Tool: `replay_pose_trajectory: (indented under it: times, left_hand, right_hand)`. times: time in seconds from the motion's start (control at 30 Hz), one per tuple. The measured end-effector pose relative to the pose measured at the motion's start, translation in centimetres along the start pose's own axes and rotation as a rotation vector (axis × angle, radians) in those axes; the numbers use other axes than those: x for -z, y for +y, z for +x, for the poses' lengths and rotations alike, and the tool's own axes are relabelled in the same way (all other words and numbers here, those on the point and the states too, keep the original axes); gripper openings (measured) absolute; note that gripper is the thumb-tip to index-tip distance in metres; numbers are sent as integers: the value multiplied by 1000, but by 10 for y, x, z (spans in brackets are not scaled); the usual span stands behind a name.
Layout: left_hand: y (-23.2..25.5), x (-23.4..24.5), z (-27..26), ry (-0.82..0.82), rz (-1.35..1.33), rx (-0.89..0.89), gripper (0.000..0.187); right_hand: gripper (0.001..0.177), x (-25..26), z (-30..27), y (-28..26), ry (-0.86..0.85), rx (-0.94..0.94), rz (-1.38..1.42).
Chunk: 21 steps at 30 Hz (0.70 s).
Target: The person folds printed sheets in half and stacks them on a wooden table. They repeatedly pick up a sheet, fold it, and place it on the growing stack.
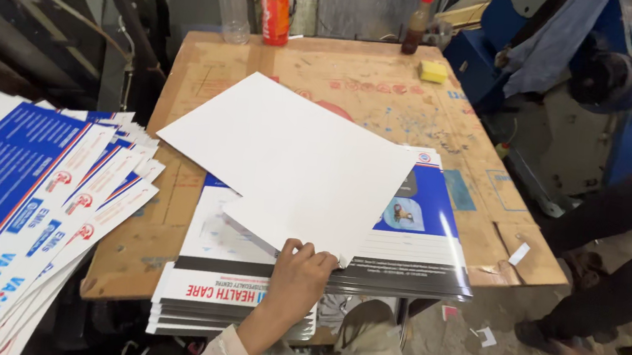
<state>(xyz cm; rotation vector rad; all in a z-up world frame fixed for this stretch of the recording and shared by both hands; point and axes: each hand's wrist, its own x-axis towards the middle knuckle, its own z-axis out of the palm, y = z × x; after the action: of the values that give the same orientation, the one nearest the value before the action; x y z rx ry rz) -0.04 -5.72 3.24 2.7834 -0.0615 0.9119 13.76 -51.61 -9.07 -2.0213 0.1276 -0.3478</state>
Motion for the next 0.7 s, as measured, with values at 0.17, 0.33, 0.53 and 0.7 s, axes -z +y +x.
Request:
replay_pose_trajectory:
  times: [0.17, 0.33, 0.53, 0.7]
  left_hand:
    - [13, -5, 20, -36, -10, -55, 12]
    - [10, -12, 31, -31, -5, -33, 9]
    - [8, -24, 41, -45, -40, -61, 7]
    - [1, -27, 45, -8, -103, -66, 8]
  right_hand:
    - [22, -148, -71, -132, -293, 637, -62]
    - [18, -192, -90, -223, -301, 828, -161]
    - [16, -203, -90, -225, -315, 775, -159]
    - [20, -207, -77, -214, -307, 605, -163]
